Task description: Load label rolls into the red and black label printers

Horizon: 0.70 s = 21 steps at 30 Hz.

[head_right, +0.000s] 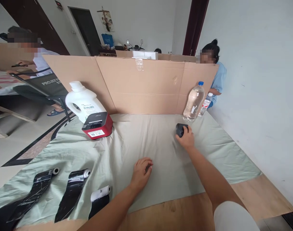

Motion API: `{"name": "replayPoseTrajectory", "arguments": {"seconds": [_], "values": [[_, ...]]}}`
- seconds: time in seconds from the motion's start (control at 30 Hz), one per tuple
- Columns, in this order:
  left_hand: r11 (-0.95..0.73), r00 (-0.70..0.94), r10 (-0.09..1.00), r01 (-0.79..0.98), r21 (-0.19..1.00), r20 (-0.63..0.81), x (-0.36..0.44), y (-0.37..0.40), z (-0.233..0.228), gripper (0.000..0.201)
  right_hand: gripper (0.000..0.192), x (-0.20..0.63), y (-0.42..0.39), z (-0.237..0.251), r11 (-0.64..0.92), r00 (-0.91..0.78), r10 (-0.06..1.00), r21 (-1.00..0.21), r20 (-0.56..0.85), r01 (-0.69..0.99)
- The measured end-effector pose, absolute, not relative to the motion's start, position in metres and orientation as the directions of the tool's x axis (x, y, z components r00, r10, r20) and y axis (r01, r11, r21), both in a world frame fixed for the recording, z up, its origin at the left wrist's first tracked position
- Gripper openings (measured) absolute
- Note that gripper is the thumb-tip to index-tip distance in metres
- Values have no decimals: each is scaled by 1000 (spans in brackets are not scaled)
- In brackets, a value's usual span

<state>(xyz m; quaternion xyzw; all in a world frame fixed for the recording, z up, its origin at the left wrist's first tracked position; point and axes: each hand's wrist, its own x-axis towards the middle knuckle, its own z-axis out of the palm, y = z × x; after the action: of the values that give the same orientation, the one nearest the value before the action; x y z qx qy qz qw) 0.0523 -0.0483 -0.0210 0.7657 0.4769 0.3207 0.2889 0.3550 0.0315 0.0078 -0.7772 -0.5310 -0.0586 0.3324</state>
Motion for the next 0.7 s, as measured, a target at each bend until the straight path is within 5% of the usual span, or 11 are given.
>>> {"name": "replayPoseTrajectory", "arguments": {"seconds": [0.17, 0.47, 0.6, 0.7], "values": [[-402, 384, 901, 568, 718, 200, 53, -48, -14, 16, 74, 420, 67, 15, -434, 558, 775, -393, 296, 811], [-362, 376, 912, 557, 748, 162, 55, -48, -7, 15, 80, 413, 56, 2, -512, 556, 807, -232, 198, 827], [-352, 416, 904, 601, 717, 95, 49, -58, -3, 19, 75, 367, 35, -8, -432, 463, 785, -171, 411, 885], [-375, 551, 833, 626, 684, -48, 31, -68, 8, 42, 68, 322, 14, -26, -224, 262, 889, -144, 375, 964]]}}
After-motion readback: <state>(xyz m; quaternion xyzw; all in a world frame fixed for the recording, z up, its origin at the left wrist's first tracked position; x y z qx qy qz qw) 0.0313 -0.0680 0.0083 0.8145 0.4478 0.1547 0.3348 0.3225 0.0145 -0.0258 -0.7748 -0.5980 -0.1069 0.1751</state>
